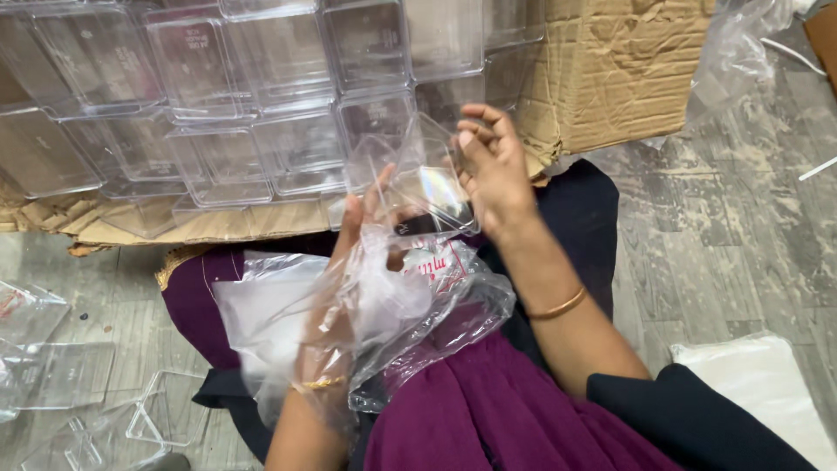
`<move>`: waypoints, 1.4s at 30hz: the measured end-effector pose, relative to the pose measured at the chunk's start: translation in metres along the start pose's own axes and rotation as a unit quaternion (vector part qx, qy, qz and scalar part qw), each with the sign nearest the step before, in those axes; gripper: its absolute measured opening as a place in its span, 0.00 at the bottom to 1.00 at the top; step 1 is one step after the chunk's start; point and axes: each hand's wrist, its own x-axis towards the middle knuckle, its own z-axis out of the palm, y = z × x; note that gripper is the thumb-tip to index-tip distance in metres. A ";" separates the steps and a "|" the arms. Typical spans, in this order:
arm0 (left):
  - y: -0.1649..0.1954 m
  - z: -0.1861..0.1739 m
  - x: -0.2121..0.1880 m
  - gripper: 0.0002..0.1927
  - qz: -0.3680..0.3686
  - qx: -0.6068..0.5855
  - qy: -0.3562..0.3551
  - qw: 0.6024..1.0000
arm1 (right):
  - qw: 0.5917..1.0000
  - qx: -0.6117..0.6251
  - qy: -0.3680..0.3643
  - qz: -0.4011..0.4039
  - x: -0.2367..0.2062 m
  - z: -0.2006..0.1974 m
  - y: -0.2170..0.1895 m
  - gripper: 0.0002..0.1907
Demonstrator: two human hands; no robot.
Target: The person sits on the floor in front of an open cardboard box filled with clear plastic containers. They pull plastic bags and wrapping off the containers one at a time, set the unwrapped containers aside, and stack the empty plastic bags.
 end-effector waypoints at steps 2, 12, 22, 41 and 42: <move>-0.007 -0.002 -0.008 0.42 -0.041 -0.047 0.054 0.997 | 0.981 -0.123 -0.045 -0.145 -0.018 0.006 0.011 0.13; 0.013 0.003 -0.005 0.40 -0.078 0.033 0.080 0.993 | 0.832 -0.489 -0.250 -0.078 -0.043 0.005 -0.038 0.50; 0.062 0.105 -0.032 0.33 -0.079 0.121 0.233 0.962 | 0.882 -0.370 -0.255 -0.144 -0.048 -0.002 -0.066 0.51; 0.057 0.070 -0.004 0.49 -0.122 0.258 0.203 0.937 | 0.760 -0.513 -0.302 -0.262 -0.047 0.015 -0.075 0.68; 0.058 0.073 -0.006 0.50 -0.116 0.260 0.203 0.937 | 0.760 -0.510 -0.305 -0.263 -0.047 0.015 -0.075 0.68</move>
